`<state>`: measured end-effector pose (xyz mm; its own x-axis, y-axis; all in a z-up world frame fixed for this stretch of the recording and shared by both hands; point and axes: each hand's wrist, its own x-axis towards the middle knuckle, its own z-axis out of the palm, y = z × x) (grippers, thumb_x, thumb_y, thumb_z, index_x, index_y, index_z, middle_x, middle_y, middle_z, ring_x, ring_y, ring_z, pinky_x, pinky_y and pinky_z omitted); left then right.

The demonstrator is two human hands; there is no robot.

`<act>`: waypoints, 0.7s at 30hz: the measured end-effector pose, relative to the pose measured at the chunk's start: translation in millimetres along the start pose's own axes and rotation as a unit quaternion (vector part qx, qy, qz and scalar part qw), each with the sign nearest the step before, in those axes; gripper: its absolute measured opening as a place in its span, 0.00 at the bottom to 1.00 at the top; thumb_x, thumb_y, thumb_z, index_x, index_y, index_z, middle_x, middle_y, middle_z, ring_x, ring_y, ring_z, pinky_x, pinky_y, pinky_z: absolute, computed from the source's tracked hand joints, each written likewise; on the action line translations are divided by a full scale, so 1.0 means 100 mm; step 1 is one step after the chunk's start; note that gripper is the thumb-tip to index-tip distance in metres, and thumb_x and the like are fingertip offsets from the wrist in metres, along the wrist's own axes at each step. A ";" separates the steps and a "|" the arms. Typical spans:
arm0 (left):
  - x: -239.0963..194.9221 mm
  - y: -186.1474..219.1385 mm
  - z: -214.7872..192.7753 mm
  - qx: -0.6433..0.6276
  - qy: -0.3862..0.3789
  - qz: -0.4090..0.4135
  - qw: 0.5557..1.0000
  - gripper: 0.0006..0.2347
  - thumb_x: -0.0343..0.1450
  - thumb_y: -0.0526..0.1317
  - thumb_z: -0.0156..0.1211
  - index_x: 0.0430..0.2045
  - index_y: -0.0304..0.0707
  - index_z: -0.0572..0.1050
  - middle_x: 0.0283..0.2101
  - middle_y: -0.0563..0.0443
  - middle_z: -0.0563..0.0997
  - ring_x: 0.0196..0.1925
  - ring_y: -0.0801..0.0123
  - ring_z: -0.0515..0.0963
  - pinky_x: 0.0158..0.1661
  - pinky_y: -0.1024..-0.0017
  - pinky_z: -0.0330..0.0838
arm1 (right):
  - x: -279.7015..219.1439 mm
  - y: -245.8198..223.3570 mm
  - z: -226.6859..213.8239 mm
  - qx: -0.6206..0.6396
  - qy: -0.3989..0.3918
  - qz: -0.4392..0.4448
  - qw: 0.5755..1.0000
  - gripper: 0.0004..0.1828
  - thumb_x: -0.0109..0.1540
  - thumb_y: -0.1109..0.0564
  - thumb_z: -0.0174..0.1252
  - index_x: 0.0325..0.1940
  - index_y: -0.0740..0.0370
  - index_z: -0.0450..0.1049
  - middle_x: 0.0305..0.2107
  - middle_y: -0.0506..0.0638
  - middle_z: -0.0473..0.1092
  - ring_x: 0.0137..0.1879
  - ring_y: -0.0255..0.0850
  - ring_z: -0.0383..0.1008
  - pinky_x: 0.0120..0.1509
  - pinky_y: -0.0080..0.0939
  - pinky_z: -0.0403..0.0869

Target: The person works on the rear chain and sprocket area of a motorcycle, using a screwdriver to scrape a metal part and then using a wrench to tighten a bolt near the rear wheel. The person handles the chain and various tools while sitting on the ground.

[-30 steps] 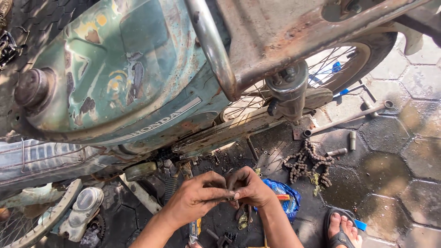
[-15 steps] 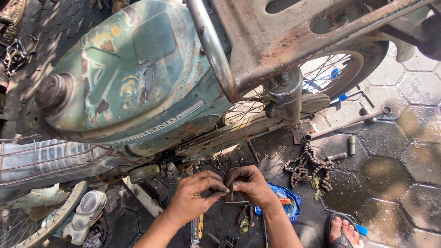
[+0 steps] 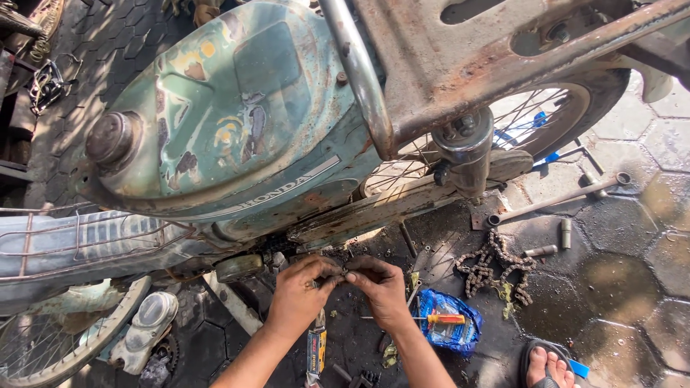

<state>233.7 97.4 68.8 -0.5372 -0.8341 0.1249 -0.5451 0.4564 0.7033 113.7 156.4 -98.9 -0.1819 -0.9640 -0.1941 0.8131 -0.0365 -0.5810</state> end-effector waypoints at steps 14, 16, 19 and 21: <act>0.11 -0.44 0.01 0.211 -0.031 -0.069 0.975 0.13 0.66 0.37 0.66 0.44 0.40 0.82 0.48 0.48 0.84 0.47 0.55 0.83 0.48 0.62 0.77 | 0.28 0.43 0.47 -0.057 0.205 -0.114 0.970 0.13 0.61 0.62 0.67 0.49 0.71 0.81 0.39 0.51 0.80 0.44 0.34 0.76 0.51 0.34 0.75; 0.21 -0.49 -0.03 0.254 -0.021 -0.092 0.963 0.14 0.67 0.39 0.67 0.46 0.42 0.81 0.50 0.47 0.83 0.47 0.54 0.83 0.48 0.62 0.77 | 0.32 0.41 0.49 -0.095 0.225 -0.123 0.962 0.13 0.61 0.62 0.67 0.48 0.70 0.81 0.39 0.51 0.80 0.45 0.34 0.77 0.52 0.33 0.76; 0.35 -0.54 -0.05 0.364 0.049 -0.053 0.929 0.18 0.63 0.43 0.70 0.45 0.37 0.79 0.47 0.44 0.82 0.47 0.52 0.82 0.44 0.58 0.77 | 0.34 0.44 0.54 -0.124 0.238 -0.153 0.951 0.12 0.61 0.62 0.67 0.48 0.70 0.81 0.39 0.50 0.80 0.44 0.33 0.76 0.52 0.33 0.75; 0.41 -0.56 -0.01 0.384 0.042 -0.063 0.920 0.17 0.62 0.44 0.72 0.40 0.35 0.78 0.43 0.44 0.82 0.45 0.52 0.82 0.41 0.58 0.77 | 0.35 0.46 0.56 -0.143 0.235 -0.189 0.943 0.12 0.62 0.63 0.66 0.49 0.70 0.81 0.40 0.49 0.78 0.45 0.33 0.76 0.52 0.33 0.75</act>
<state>242.3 37.3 35.2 -0.4050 -0.9014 0.1534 -0.9108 0.4124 0.0180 175.4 106.8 -88.3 -0.7077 -0.6714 -0.2199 0.4710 -0.2164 -0.8552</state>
